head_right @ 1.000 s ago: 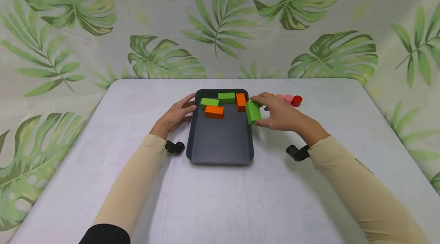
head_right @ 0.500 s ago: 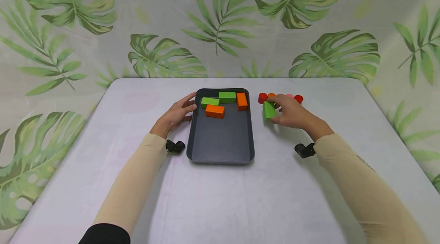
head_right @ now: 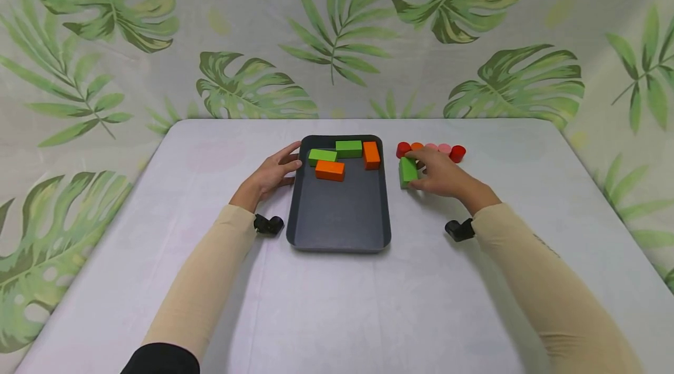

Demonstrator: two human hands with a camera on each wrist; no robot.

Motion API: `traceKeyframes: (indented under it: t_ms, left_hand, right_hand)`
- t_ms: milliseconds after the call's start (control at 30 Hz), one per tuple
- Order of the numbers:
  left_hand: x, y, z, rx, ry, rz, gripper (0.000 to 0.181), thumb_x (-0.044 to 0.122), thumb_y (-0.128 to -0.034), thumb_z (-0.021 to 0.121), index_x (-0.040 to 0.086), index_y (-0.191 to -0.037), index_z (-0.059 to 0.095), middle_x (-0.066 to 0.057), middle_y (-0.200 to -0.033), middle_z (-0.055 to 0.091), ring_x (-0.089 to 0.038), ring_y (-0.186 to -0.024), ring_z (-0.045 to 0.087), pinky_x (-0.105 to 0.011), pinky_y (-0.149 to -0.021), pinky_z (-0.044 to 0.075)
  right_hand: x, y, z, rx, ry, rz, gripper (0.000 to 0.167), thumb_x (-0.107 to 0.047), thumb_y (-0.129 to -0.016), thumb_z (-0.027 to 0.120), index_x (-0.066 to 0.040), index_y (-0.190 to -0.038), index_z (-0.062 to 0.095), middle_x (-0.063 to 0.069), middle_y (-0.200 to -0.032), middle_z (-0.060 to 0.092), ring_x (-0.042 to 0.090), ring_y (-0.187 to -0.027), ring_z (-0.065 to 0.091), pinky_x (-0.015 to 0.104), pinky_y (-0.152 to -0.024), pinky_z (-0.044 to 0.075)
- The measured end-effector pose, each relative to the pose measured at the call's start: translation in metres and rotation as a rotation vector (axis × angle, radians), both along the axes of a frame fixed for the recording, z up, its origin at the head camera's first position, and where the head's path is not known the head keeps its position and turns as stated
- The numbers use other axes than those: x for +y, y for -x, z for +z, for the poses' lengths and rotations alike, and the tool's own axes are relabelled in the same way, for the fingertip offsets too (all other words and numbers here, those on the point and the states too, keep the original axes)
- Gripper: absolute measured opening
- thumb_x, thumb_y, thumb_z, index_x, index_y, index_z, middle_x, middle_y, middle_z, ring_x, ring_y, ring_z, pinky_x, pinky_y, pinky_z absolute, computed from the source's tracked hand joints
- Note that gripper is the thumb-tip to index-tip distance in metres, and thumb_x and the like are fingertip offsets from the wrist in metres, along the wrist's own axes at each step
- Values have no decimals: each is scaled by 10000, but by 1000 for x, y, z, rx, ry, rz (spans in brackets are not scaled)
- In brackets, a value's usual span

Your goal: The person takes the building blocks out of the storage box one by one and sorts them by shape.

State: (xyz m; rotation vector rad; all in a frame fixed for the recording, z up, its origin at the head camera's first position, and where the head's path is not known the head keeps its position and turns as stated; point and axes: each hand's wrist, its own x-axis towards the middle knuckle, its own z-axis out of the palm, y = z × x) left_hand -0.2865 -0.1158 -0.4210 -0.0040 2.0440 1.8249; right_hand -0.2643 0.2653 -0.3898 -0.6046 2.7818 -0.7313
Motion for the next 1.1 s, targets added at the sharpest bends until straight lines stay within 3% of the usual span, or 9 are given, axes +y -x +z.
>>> traceKeyframes:
  t_ms: [667,1100]
  left_hand:
    - [-3,-2,0,0,-41,3,604,126,-1024,546,339,-1551,343,-90,-1598,366,-284,-1386,486,-476,-1132,442]
    - [-2,-2,0,2,-35,0,602,138,-1027,544,338,-1555,334,-91,-1608,350,-287,-1387,485,-480,-1132,442]
  right_hand:
    - [-5,5,-7,-31,10,-25,625,-66,-868,707,56,-1427,457,251,-1308,532,437,-1125,603,532,-938,563]
    - [-5,5,-8,-44,7,-22,614,-49,-880,687,61,-1433,444,261,-1341,513,454,-1175,579,558,-985,531]
